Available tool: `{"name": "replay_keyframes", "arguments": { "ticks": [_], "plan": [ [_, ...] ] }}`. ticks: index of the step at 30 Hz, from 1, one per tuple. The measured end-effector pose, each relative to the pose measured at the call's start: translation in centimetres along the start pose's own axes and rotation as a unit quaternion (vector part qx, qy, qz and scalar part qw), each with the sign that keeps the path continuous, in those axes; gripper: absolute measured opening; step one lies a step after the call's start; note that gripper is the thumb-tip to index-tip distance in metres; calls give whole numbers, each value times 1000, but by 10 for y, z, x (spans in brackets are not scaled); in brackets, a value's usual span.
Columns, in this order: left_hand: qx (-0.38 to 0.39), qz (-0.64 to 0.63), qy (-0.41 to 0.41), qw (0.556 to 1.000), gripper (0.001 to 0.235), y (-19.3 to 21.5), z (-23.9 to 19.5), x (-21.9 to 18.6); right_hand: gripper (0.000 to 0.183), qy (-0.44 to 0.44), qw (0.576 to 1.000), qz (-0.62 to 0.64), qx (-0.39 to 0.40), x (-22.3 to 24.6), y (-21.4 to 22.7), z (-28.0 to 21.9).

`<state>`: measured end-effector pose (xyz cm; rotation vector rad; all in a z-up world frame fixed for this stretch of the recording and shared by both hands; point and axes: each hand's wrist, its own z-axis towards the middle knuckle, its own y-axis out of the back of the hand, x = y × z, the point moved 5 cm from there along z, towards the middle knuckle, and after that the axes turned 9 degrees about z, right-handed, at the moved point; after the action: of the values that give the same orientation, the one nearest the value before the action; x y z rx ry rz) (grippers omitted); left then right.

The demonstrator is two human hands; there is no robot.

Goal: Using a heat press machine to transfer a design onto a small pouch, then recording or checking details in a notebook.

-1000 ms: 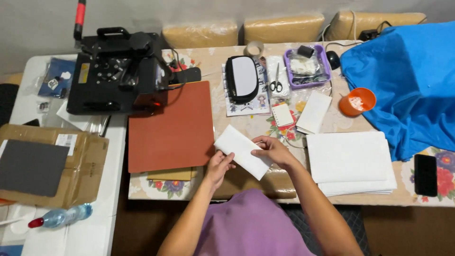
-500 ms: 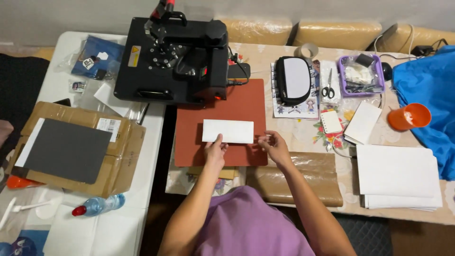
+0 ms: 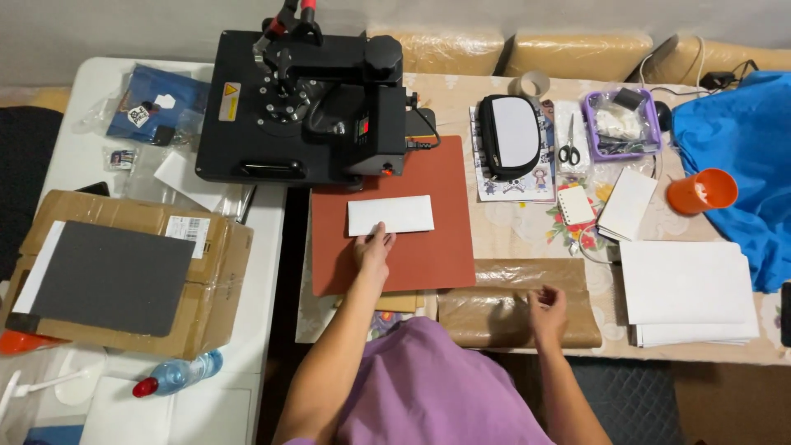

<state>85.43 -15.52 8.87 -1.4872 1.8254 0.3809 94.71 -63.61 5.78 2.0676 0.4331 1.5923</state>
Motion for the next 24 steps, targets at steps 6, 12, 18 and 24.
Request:
{"name": "replay_keyframes", "arguments": {
  "ticks": [6, 12, 18, 24],
  "plan": [
    [79, 226, 53, 969, 36, 27, -114, 1, 96, -105, 973, -180, -96, -41, 95, -7],
    [234, 689, -16, 686, 66, 56, -152, 118, 109, -175, 968, -180, -25, -49, 133, 4],
    [179, 517, 69, 834, 47, 64, -135, 220, 59, -132, 990, 8, 44, -101, 161, 45],
    [142, 468, 65, 870, 59, 53, -148, 227, 19, -79, 968, 186, 151, -38, 212, 71]
  ]
}}
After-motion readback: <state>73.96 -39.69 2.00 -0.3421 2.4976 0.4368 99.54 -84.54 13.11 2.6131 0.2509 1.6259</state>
